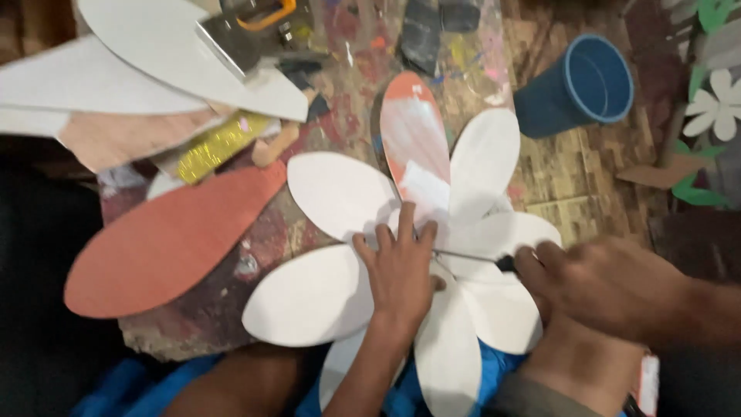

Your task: Using a screwdriver to assemble or pierce wooden flower petals

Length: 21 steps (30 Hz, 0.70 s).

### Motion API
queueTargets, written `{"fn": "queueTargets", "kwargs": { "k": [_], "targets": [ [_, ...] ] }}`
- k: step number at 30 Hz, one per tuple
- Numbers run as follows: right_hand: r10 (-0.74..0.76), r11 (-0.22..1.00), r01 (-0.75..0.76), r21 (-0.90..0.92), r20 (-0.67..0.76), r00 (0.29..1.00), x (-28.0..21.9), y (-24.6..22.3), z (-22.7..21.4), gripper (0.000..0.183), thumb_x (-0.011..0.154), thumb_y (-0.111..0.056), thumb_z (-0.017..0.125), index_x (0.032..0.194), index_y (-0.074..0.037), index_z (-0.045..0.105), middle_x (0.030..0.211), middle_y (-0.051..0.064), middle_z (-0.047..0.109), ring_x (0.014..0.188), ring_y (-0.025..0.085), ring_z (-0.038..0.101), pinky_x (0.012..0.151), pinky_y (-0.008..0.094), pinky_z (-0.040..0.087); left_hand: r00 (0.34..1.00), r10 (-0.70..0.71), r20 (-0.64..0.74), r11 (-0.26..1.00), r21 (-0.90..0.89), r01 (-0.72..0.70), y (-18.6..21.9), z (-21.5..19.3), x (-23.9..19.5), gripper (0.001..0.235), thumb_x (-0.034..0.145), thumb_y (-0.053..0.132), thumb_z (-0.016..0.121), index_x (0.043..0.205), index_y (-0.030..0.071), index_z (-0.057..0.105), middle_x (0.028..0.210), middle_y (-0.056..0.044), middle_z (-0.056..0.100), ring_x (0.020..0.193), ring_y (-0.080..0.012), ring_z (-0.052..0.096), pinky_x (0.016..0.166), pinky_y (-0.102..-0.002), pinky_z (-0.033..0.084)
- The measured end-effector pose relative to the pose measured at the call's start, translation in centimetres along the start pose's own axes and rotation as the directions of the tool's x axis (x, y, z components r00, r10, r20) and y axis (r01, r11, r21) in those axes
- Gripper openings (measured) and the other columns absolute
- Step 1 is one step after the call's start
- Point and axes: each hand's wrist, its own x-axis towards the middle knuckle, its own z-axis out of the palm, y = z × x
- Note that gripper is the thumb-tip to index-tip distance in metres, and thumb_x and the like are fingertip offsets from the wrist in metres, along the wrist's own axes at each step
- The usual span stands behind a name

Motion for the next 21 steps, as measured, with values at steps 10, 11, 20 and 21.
{"fn": "queueTargets", "kwargs": {
  "k": [10,11,20,21],
  "targets": [
    [0.077,0.985,-0.067,0.157,-0.058,0.995,-1.6,-1.0,0.2,0.034,0.091,-0.025,0.059,0.118,-0.007,0.052,0.081,0.003,0.065,0.046,0.02,0.074,0.043,0.039,0.058,0.991,0.11,-0.07,0.994,-0.023,-0.112,-1.4,-0.1,0.2,0.09,0.044,0.043,0.103,0.124,0.018,0.072,0.147,-0.007,0.043,0.1,-0.0342,0.051,0.09,-0.05,0.033],
    [0.047,0.991,-0.04,0.131,-0.05,0.998,-1.6,-1.0,0.5,0.038,0.088,-0.022,0.059,0.121,-0.005,0.051,0.087,0.006,0.064,0.05,0.021,0.074,0.046,0.039,0.06,0.99,0.118,-0.076,0.992,-0.03,-0.121,-1.6,-0.1,0.3,0.09,0.044,0.044,0.102,0.125,0.018,0.071,0.147,-0.007,0.043,0.098,-0.0333,0.052,0.09,-0.048,0.033],
    [0.071,0.991,-0.069,0.115,-0.008,0.997,-2.0,-1.2,1.4,0.041,0.087,-0.024,0.061,0.122,-0.005,0.052,0.091,0.006,0.065,0.054,0.022,0.075,0.046,0.039,0.062,0.994,0.097,-0.054,0.994,-0.042,-0.099,-1.3,-0.4,0.4,0.09,0.041,0.041,0.103,0.122,0.02,0.071,0.146,-0.004,0.043,0.087,-0.0292,0.061,0.086,-0.042,0.033],
    [0.036,0.992,-0.037,0.12,0.009,0.999,-2.1,-1.1,1.5,0.048,0.083,-0.019,0.064,0.125,-0.001,0.053,0.094,0.008,0.066,0.053,0.021,0.075,0.047,0.038,0.063,0.994,0.093,-0.056,0.995,-0.029,-0.095,-1.2,-0.4,0.4,0.089,0.041,0.042,0.103,0.121,0.021,0.071,0.145,-0.004,0.044,0.085,-0.0275,0.061,0.084,-0.042,0.034]
  ]
}}
